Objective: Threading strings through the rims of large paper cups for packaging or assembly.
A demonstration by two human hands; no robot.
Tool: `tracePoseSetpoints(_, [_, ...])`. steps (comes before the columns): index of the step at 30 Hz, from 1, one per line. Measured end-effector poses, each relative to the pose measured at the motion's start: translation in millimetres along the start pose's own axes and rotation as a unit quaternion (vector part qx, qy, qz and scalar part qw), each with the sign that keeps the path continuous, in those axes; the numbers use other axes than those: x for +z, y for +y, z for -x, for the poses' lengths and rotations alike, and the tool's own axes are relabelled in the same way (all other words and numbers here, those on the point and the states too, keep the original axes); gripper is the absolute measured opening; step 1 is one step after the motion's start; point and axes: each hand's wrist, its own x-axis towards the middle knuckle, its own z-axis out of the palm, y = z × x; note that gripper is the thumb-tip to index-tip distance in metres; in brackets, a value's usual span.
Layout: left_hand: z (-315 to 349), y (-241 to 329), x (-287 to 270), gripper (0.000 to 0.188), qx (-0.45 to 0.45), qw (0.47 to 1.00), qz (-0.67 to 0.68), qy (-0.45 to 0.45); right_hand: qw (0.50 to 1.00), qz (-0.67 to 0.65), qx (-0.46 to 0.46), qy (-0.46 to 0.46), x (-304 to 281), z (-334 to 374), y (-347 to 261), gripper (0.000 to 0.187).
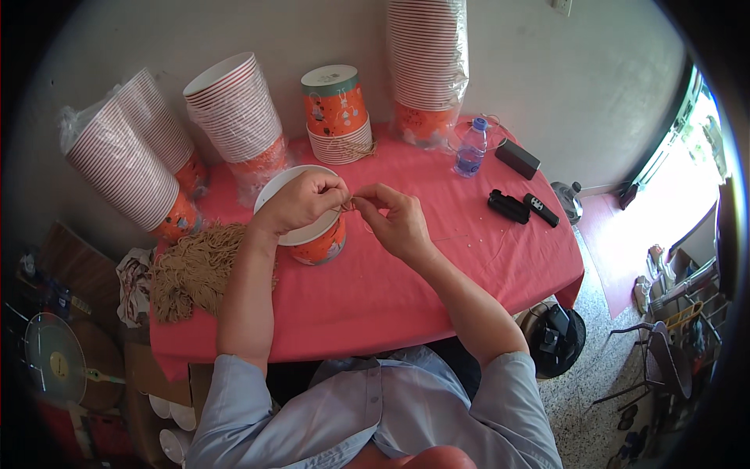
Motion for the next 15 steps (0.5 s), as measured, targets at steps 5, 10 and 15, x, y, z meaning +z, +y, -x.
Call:
tracePoseSetpoints(5, [0, 4, 0, 0.022, 0.000, 1.000, 0.002, -0.008, 0.996, -0.081, 0.026, -0.018, 2, 0, 13, 0.014])
tracePoseSetpoints(10, [2, -4, -3, 0.024, -0.025, 1.000, -0.006, -0.015, 0.959, -0.199, 0.180, -0.095, -9, -4, 9, 0.018])
tracePoseSetpoints(15, [1, -8, -4, 0.023, 0.001, 1.000, 0.002, 0.001, 0.948, -0.171, 0.239, -0.121, -14, -4, 2, 0.021])
